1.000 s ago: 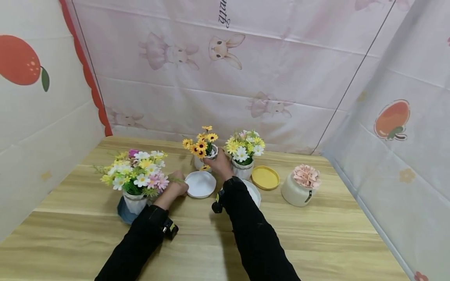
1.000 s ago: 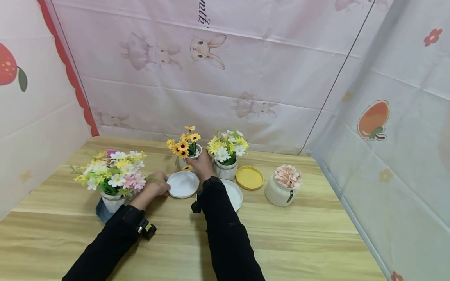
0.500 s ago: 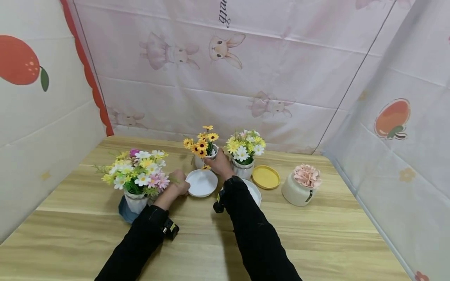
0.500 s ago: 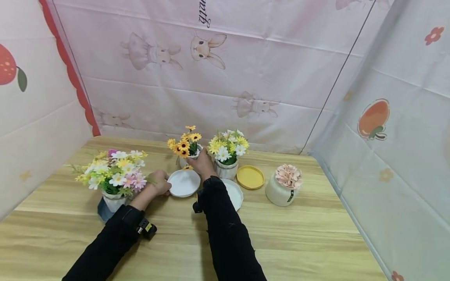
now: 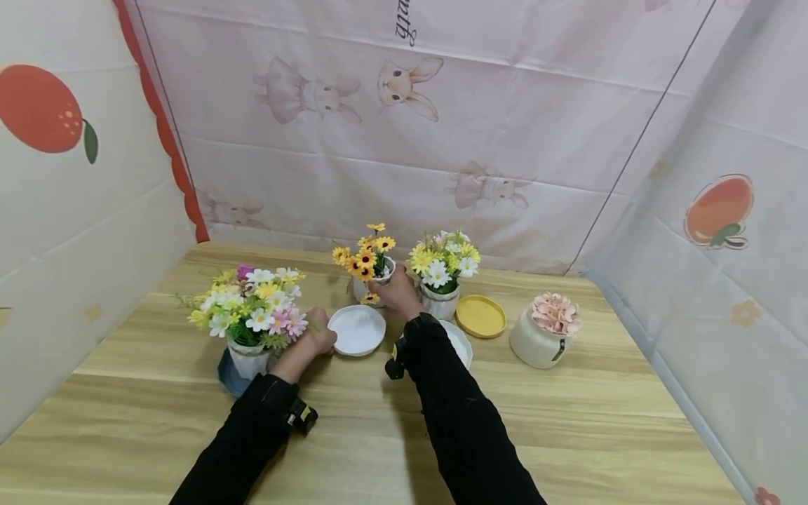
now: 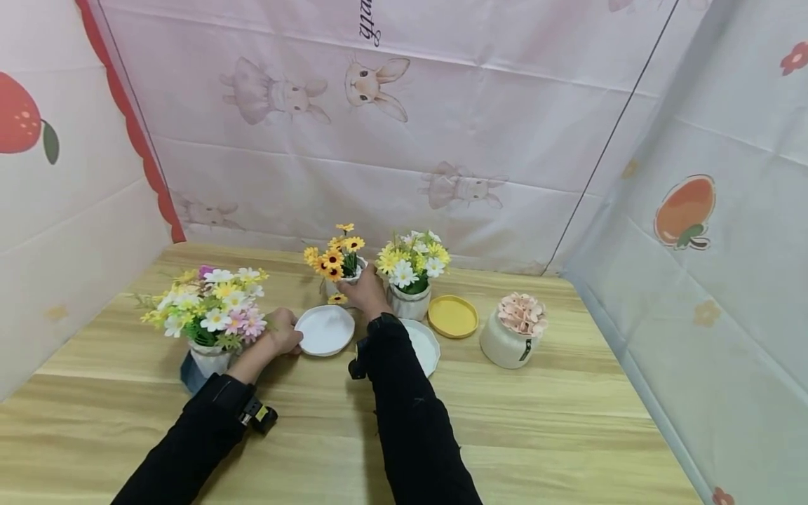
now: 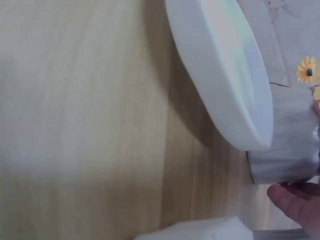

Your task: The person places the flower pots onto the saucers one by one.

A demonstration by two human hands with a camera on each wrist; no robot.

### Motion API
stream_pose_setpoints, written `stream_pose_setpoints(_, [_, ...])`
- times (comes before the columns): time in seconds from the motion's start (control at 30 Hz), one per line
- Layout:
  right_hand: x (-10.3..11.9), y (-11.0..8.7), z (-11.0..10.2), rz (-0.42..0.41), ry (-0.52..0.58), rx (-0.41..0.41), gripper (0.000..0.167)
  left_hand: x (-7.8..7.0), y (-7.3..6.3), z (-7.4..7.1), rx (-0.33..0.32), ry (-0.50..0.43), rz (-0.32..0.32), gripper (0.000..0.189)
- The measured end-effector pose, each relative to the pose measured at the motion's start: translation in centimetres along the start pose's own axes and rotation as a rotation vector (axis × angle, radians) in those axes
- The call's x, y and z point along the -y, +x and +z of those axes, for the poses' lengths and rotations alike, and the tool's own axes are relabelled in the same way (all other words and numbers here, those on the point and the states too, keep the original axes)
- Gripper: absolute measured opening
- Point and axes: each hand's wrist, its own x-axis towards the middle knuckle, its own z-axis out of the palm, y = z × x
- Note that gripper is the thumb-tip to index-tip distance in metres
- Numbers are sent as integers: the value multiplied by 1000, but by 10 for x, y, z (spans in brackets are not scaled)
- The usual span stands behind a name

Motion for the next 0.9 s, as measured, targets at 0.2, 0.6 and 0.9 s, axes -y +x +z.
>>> stream_pose_setpoints(0.2, [-4,2,1,-22,66,-41,77,1,1,-1,18,8,0,20])
stream_pose_setpoints(0.6, [-14,8,7,-38,222,-65,74,0,-7,-5,96,-2,-36,28])
stream_pose_setpoints(0.9, [-15,7,12,-64,227,-98,68,3,-4,-6,115,3,-71,22])
